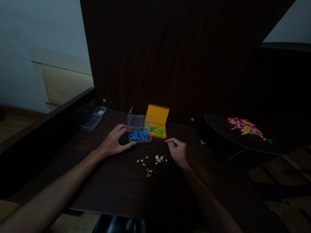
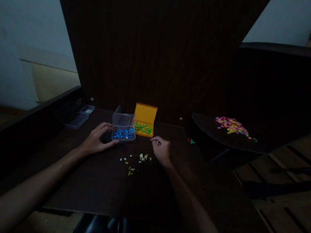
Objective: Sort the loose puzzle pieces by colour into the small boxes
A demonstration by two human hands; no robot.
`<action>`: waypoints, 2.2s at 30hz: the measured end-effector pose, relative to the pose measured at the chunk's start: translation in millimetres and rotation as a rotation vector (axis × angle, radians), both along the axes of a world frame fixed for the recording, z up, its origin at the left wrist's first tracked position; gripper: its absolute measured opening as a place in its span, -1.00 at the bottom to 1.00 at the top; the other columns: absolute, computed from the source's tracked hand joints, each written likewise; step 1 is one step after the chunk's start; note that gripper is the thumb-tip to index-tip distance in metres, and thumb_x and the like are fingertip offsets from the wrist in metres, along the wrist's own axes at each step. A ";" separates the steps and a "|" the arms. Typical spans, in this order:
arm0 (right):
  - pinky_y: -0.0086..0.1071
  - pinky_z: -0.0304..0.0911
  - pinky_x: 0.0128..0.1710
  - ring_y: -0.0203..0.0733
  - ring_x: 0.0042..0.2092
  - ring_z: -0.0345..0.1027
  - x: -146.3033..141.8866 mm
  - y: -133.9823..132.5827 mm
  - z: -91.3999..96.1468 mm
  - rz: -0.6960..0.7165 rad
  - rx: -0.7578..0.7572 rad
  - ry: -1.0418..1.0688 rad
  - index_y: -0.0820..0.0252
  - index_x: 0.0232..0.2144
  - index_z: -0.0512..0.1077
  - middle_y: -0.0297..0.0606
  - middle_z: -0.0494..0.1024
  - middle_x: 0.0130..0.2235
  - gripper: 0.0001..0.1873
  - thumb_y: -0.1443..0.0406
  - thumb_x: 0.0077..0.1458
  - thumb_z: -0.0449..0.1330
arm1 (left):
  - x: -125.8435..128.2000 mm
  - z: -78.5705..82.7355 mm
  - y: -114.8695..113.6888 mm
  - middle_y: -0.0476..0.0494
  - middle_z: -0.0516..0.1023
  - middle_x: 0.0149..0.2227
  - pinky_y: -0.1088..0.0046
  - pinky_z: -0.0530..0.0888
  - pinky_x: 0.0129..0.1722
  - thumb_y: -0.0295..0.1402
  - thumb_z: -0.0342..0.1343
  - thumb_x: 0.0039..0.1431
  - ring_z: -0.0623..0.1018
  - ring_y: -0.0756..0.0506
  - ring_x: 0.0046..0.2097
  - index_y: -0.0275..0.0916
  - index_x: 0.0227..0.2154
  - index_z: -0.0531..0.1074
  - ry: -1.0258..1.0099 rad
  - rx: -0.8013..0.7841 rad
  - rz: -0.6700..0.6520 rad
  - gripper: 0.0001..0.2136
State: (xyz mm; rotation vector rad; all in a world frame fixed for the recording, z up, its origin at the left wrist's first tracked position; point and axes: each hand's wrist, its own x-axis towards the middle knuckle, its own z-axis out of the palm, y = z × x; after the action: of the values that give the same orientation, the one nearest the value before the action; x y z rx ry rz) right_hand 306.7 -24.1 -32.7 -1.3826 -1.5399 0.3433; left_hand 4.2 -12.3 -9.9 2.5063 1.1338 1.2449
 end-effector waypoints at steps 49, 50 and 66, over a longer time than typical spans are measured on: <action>-0.46 0.06 -0.54 -0.34 -0.62 0.12 -5.3 1.8 -2.5 0.093 0.070 -0.091 0.22 -0.57 0.56 -0.41 0.29 -0.70 -0.77 0.33 -0.08 0.10 | -34.8 -14.2 36.2 -0.36 0.50 -0.10 0.12 0.41 0.01 0.07 0.11 0.12 0.45 -0.35 0.00 -0.27 -0.10 0.42 0.183 -0.274 0.652 -0.50; -0.46 0.06 -0.54 -0.34 -0.62 0.12 -5.3 1.7 -2.4 0.095 0.070 -0.089 0.22 -0.57 0.56 -0.41 0.29 -0.70 -0.77 0.33 -0.08 0.10 | -32.6 -13.3 34.4 -0.38 0.50 -0.10 0.12 0.41 0.01 0.09 0.11 0.11 0.44 -0.36 0.01 -0.29 -0.08 0.41 0.197 -0.277 0.648 -0.47; -0.48 0.06 -0.54 -0.34 -0.61 0.14 -3.6 3.5 -3.1 0.126 0.061 -0.118 0.24 -0.56 0.57 -0.40 0.30 -0.70 -0.75 0.33 -0.08 0.09 | -12.6 -11.6 25.1 -0.42 0.47 0.02 0.09 0.35 0.07 -0.09 0.08 0.18 0.41 -0.36 0.13 -0.32 0.11 0.24 0.305 -0.322 0.532 -0.47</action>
State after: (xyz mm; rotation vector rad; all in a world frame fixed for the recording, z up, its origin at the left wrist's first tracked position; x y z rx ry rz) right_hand 303.1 -20.6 -35.8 -1.2812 -1.7257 0.2936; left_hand -8.4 12.8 -21.5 2.2687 1.9871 0.6798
